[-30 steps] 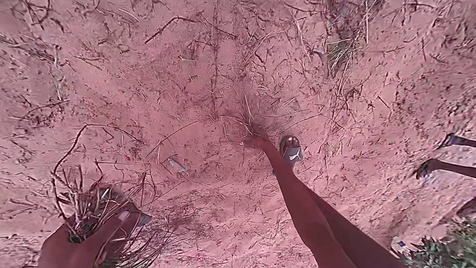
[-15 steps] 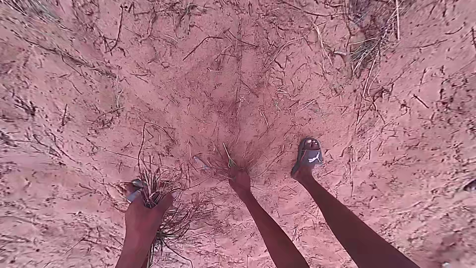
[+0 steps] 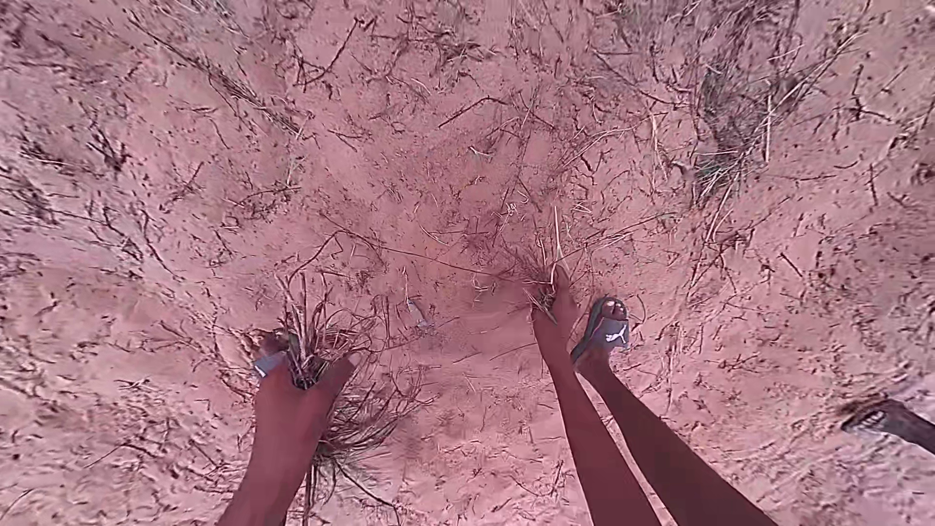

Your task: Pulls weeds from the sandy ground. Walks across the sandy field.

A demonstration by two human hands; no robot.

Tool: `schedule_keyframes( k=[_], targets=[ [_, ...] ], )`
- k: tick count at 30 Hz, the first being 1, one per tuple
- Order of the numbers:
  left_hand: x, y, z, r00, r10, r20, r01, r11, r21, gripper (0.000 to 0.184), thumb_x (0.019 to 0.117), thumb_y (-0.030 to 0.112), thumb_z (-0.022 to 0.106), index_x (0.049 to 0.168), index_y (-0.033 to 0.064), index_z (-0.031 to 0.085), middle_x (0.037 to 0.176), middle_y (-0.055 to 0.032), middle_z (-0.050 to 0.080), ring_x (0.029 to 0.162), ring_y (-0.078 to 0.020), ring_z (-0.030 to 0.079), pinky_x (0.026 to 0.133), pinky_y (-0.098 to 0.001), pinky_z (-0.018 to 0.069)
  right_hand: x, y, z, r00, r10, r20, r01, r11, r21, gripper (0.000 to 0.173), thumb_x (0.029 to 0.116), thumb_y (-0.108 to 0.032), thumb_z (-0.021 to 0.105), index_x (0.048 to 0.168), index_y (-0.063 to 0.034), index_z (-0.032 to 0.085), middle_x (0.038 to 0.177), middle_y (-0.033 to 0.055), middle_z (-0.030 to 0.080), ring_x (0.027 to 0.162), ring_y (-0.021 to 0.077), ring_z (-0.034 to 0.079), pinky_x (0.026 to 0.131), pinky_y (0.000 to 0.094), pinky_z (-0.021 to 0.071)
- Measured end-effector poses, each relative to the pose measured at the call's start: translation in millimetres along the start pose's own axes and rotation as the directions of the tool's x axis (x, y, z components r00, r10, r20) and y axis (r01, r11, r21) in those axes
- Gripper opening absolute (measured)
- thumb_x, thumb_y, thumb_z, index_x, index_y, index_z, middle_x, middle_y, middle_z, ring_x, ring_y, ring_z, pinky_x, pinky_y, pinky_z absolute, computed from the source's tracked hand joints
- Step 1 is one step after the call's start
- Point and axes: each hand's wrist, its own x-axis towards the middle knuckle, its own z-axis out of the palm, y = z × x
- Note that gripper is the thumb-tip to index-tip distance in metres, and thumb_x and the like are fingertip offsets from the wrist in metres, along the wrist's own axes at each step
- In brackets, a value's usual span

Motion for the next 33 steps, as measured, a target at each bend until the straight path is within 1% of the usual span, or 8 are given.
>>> schedule_keyframes(
  k=[3,7,10,16,22,27,30,33],
  targets=[
    [-10,9,-4,0.999,0.030,0.015,-0.030,0.999,-0.044,0.041,0.0853,0.033,0.072,0.114,0.0057,0.063,0.083,0.0040,0.060,0.063,-0.0006,0.057,0.055,-0.0211,0.0490,131,-35,4,0.995,0.028,-0.091,-0.030,0.999,-0.028,0.061,0.0941,-0.009,0.061,0.152,0.0002,0.045,0.130,0.0305,0.064,0.121,0.0452,0.062,0.103,0.0585,0.0471],
    [-29,29,-8,0.997,-0.062,0.040,0.069,0.978,-0.197,0.029,0.0867,0.022,0.070,0.111,0.0126,0.057,0.073,0.0126,0.057,0.050,0.0035,0.052,0.042,-0.0146,0.0438,203,-82,47,0.960,0.186,0.208,-0.181,0.982,-0.047,0.062,0.0951,-0.022,0.070,0.145,0.0066,0.049,0.142,0.0314,0.053,0.132,0.0417,0.053,0.110,0.0540,0.0412],
    [-46,43,-4,0.984,-0.127,0.127,0.155,0.957,-0.245,0.015,0.0920,0.010,0.064,0.104,0.0148,0.055,0.067,0.0140,0.058,0.046,0.0037,0.049,0.039,-0.0135,0.0411,182,-91,89,0.968,0.148,0.202,-0.096,0.965,-0.246,0.091,0.0871,-0.026,0.077,0.161,-0.0020,0.028,0.155,0.0319,0.040,0.138,0.0467,0.047,0.110,0.0582,0.0410],
    [-38,21,1,0.987,-0.102,0.126,0.137,0.941,-0.310,0.017,0.0905,0.018,0.067,0.104,0.0150,0.058,0.066,0.0111,0.057,0.044,0.0008,0.048,0.038,-0.0149,0.0405,109,-48,99,0.967,-0.153,0.202,0.172,0.981,-0.084,0.046,0.0928,-0.009,0.064,0.137,0.0026,0.063,0.120,0.0312,0.069,0.117,0.0476,0.064,0.103,0.0598,0.0464],
    [-13,11,-7,0.996,-0.091,-0.004,0.087,0.965,-0.247,0.011,0.0919,0.017,0.065,0.098,0.0113,0.058,0.065,0.0091,0.053,0.046,0.0005,0.048,0.040,-0.0156,0.0397,-53,-59,78,0.656,-0.252,0.712,0.254,0.961,0.106,0.037,0.0861,0.001,0.068,0.123,0.0007,0.071,0.107,0.0273,0.072,0.103,0.0454,0.069,0.093,0.0606,0.0521],
    [-6,10,-28,0.993,-0.118,-0.029,0.102,0.942,-0.320,0.008,0.0939,0.012,0.063,0.094,0.0119,0.055,0.059,0.0091,0.050,0.040,0.0004,0.043,0.037,-0.0151,0.0380,-77,-86,99,0.963,-0.017,0.267,-0.033,0.983,0.181,0.040,0.0872,0.004,0.069,0.126,0.0119,0.065,0.106,0.0334,0.069,0.100,0.0488,0.067,0.091,0.0610,0.0509],
    [-11,16,-41,0.992,-0.124,-0.009,0.110,0.911,-0.397,0.006,0.0946,0.011,0.061,0.095,0.0135,0.056,0.059,0.0090,0.050,0.040,0.0004,0.043,0.036,-0.0140,0.0378,-45,-116,148,0.930,0.062,0.363,-0.119,0.983,0.138,0.073,0.0896,-0.012,0.076,0.154,0.0014,0.043,0.136,0.0354,0.056,0.124,0.0497,0.057,0.105,0.0589,0.0454],
    [-17,17,-49,0.995,-0.098,0.019,0.097,0.907,-0.409,0.006,0.0919,0.014,0.062,0.094,0.0155,0.057,0.058,0.0099,0.050,0.040,0.0003,0.043,0.036,-0.0137,0.0380,-33,-153,205,0.885,0.178,0.431,-0.106,0.977,-0.186,0.085,0.0901,-0.030,0.078,0.160,-0.0094,0.034,0.137,0.0337,0.053,0.115,0.0479,0.063,0.092,0.0561,0.0547]
  ],
)
